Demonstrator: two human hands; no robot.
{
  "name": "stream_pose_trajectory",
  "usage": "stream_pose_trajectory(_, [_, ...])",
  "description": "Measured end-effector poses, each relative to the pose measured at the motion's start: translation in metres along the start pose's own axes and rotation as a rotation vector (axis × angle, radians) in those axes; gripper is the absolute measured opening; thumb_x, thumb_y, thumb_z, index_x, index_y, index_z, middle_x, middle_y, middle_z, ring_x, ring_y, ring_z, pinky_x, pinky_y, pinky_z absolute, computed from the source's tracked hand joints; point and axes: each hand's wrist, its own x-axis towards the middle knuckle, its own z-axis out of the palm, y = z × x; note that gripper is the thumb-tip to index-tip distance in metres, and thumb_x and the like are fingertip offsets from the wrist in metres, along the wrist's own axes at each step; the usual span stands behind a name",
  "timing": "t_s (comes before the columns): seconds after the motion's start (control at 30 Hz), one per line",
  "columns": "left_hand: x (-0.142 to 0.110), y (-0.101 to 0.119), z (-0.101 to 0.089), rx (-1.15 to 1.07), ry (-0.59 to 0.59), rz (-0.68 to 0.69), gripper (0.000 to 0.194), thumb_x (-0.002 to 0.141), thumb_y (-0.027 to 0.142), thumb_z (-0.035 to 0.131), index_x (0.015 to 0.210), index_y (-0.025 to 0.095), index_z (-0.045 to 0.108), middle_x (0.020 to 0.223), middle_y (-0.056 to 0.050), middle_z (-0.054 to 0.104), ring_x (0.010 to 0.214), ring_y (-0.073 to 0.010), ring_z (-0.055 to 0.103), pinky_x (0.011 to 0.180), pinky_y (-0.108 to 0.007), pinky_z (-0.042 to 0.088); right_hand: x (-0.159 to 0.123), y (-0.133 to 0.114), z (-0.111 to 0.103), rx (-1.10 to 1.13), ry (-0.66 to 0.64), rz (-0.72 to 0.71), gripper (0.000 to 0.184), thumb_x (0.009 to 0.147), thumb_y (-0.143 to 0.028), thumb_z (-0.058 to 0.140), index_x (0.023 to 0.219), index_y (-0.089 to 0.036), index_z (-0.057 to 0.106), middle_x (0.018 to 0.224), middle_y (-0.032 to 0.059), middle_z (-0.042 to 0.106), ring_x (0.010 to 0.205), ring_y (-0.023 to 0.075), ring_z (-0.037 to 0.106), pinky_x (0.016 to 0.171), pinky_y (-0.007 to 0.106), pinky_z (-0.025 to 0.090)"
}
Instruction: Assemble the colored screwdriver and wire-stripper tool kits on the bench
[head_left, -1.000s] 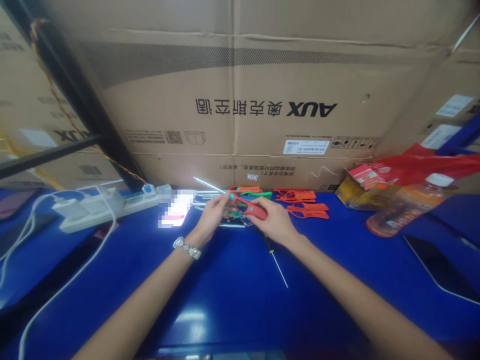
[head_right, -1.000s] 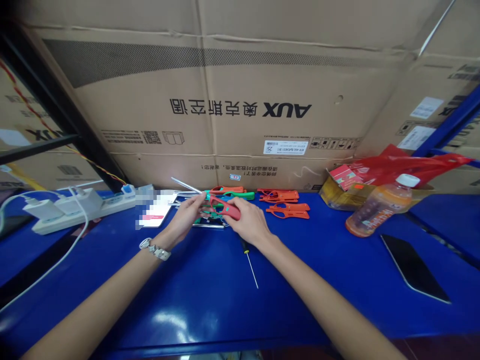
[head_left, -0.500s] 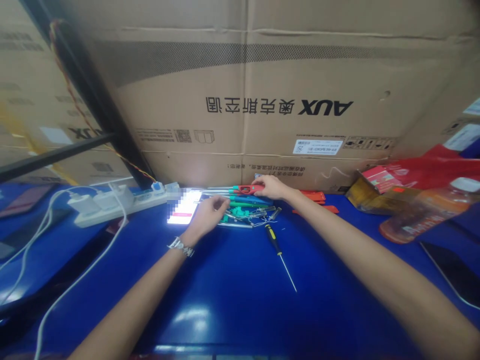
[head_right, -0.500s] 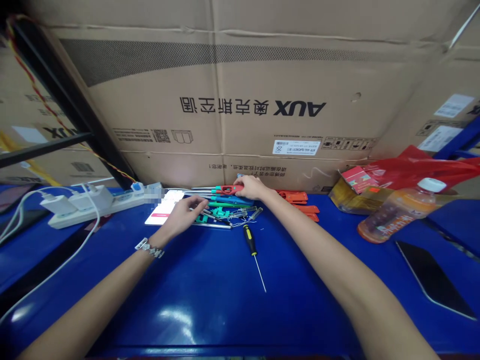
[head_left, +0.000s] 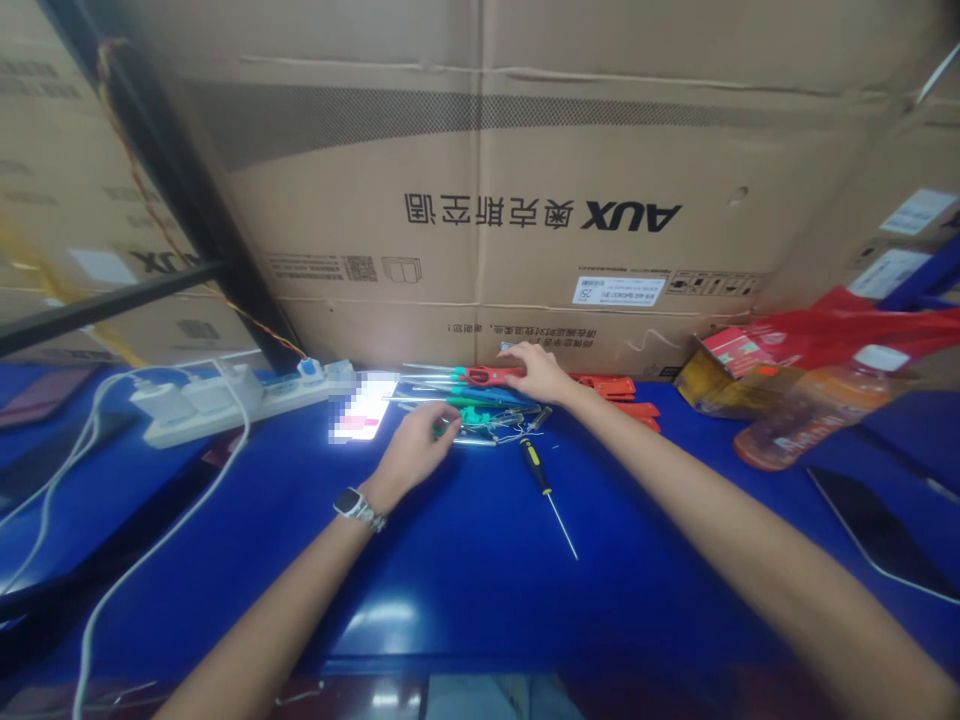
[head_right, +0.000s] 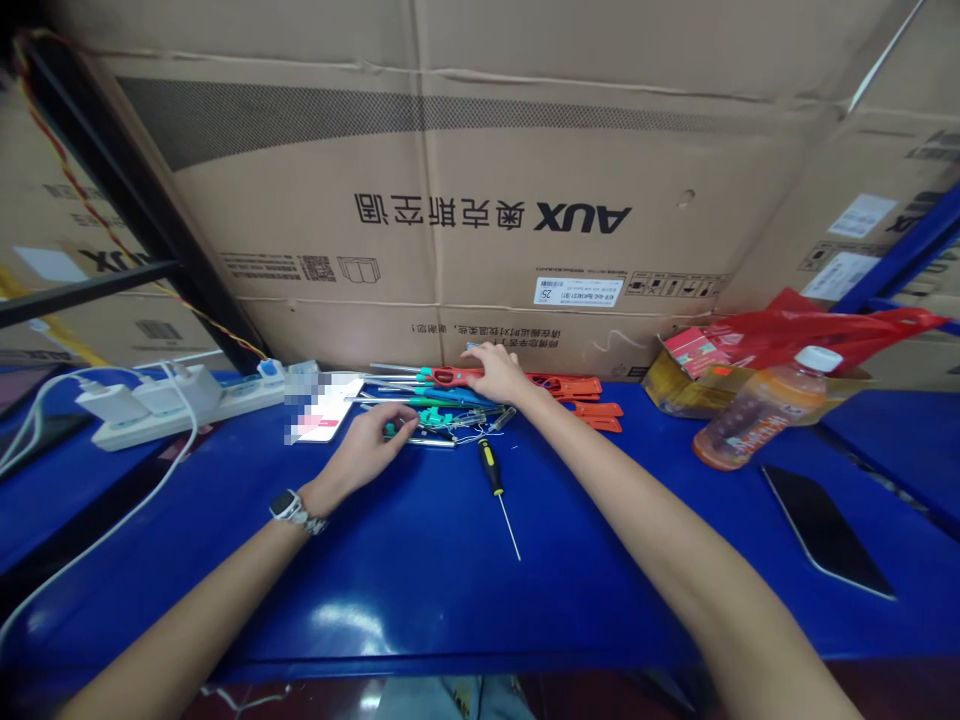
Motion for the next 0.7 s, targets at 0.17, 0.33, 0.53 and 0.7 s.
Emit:
stream_pose_trajectory(0.17, [-0.025,0.011,0.002,0.099,-0.099,0.142,0.016,0.094,0.028,0.052,0.1,0.021,0.065,0.105,-0.006,0.065,0.096,-0.0228,0.061,0.089,-0.038,0.047,-0.082,-0.02,0.007,0.118,0.149,0.121,0.019,0.087,-0.037,0.059,0.078,-0.021,0.056,0.074,0.0008,0.064,0.067,0.0159,0.057,0.061,0.027,0.038])
stream_pose_trajectory(0.33, [-0.027,0.028,0.015,0.108,-0.163,0.173,0.018,0.097,0.03,0.05,0.101,0.021,0.064,0.104,-0.006,0.063,0.097,-0.0231,0.061,0.088,-0.039,0.049,-0.144,-0.035,0.014,-0.034,0.025,0.325,0.032,0.082,-0.047,0.065,0.072,-0.023,0.047,0.066,-0.0032,0.061,0.058,0.0141,0.05,0.054,0.026,0.023])
stream_pose_trajectory(0.53, [-0.021,0.045,0.034,0.105,-0.193,0.191,0.017,0.096,0.029,0.05,0.101,0.02,0.064,0.106,-0.007,0.062,0.101,-0.0247,0.059,0.09,-0.04,0.048,-0.151,-0.037,0.013,0.031,-0.016,0.366,0.024,0.082,-0.044,0.067,0.079,-0.024,0.053,0.07,-0.0039,0.066,0.064,0.0147,0.057,0.056,0.025,0.022])
stream_pose_trajectory(0.7, [-0.022,0.061,0.045,0.084,-0.181,0.206,0.015,0.096,0.029,0.048,0.096,0.02,0.06,0.101,-0.006,0.06,0.092,-0.0223,0.059,0.082,-0.037,0.049,-0.155,-0.03,0.01,0.117,0.005,0.375,0.021,0.084,-0.044,0.064,0.078,-0.025,0.057,0.068,-0.0043,0.067,0.066,0.0151,0.06,0.056,0.025,0.026])
